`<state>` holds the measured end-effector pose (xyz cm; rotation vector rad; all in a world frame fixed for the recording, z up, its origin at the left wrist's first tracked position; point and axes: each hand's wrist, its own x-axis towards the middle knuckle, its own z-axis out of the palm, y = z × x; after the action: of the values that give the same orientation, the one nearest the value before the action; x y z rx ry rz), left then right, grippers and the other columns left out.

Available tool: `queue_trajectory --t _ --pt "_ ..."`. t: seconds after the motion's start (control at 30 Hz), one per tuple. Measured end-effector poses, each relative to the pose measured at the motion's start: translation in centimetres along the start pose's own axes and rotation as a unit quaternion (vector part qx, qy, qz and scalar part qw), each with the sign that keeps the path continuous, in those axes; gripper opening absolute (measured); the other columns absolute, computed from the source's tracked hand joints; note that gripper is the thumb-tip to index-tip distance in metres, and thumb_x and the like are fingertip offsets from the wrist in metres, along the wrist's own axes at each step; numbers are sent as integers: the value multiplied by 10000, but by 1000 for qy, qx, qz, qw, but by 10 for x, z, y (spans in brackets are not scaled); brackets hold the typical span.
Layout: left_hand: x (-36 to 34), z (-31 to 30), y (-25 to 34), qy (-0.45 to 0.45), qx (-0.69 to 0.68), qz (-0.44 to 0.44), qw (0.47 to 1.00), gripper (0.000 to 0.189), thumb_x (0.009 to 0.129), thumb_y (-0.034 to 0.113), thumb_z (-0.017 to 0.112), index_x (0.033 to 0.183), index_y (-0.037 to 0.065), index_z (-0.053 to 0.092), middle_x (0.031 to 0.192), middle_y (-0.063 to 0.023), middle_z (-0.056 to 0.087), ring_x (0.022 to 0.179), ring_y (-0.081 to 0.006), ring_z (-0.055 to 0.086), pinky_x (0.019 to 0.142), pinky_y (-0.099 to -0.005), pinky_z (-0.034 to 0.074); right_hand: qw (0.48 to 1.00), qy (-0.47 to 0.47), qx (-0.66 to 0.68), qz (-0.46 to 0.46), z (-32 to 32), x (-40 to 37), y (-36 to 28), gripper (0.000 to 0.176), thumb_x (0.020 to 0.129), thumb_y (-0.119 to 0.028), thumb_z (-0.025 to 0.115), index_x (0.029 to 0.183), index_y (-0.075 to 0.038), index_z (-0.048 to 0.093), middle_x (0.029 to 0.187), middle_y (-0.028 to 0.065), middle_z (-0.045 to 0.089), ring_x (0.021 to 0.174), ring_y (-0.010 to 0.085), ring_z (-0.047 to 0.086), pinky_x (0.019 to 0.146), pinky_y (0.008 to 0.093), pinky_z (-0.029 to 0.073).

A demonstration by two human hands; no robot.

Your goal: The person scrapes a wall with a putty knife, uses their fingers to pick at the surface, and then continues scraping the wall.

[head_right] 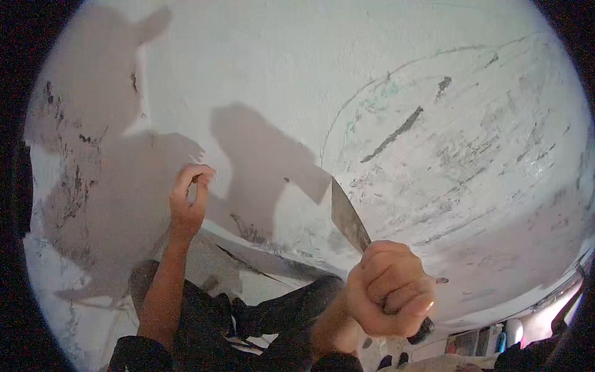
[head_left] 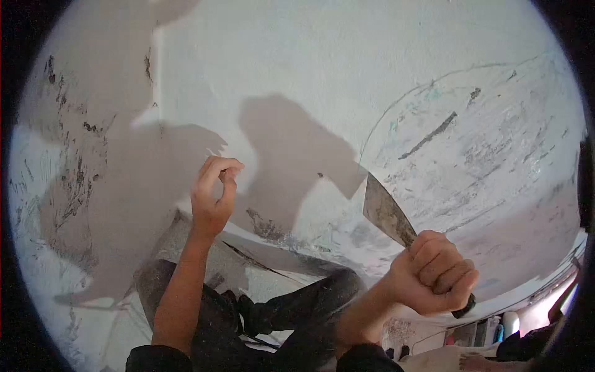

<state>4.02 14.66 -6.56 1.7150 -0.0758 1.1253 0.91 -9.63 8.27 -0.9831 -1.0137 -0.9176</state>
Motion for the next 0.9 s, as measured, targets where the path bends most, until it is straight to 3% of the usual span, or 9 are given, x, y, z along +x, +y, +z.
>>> queue_trajectory --t 0.2,0.43,0.47,0.5,0.6,0.77,0.83,0.87,0.9 --pt "-2 -1 -3 -2 10 6 1000 125 879 -24 490 936 11 595 885 -66 594 800 -149 545 734 -272 438 992 115 -48 -37 -5 -1 -16 451 918 -302 379 516 -178 219 380 -39 199 288 92 190 320 247 256" --pt "-1 0 -5 8 12 15 1000 141 856 -35 487 925 14 600 856 -63 585 763 -148 536 702 -287 440 993 84 -61 -56 -11 -4 -14 383 918 -299 384 575 -142 321 396 11 251 330 146 299 327 295 322" --pt "-1 1 -3 18 6 20 1000 155 830 -39 491 916 14 609 822 -63 575 714 -145 518 659 -291 433 848 246 -460 -93 -7 -13 8 385 913 -312 390 576 -141 319 404 9 261 336 136 296 325 283 307" --pt "-2 2 -4 15 5 19 1000 155 830 -39 491 916 14 609 822 -63 575 714 -145 518 659 -291 433 846 247 -463 -93 -4 -12 6 385 913 -312 390 576 -141 319 404 9 261 336 136 296 325 283 307" --pt "-2 2 -7 13 13 34 999 159 828 -43 491 919 18 607 817 -64 574 708 -145 519 655 -288 434 999 43 1 -8 -4 -1 -11 447 909 -299 412 524 -182 218 403 -36 243 317 93 212 341 244 262" --pt "-2 4 -6 8 8 22 1000 165 827 -50 490 923 22 604 819 -72 579 691 -148 519 654 -285 436 1000 3 -26 17 0 1 2 468 915 -313 390 506 -189 200 378 -36 195 306 92 169 319 252 218" --pt "-4 6 -4 2 5 25 1000 154 830 -40 491 913 21 604 818 -72 582 690 -153 521 651 -290 437 970 187 -150 -31 7 -2 -7 475 912 -310 388 498 -192 186 368 -33 179 302 94 155 313 248 201" --pt "-3 5 -4 5 7 28 1000 143 832 -31 492 903 21 605 818 -72 585 689 -158 523 649 -294 437 999 11 39 -25 -7 2 -14 468 905 -309 393 497 -190 197 365 -37 190 295 95 160 314 249 207" --pt "-3 3 -5 10 11 28 999 143 832 -31 492 903 21 605 818 -72 585 689 -158 523 649 -294 437 999 9 45 -24 -6 1 -8 468 905 -309 393 497 -190 197 365 -37 190 295 95 160 314 249 207"
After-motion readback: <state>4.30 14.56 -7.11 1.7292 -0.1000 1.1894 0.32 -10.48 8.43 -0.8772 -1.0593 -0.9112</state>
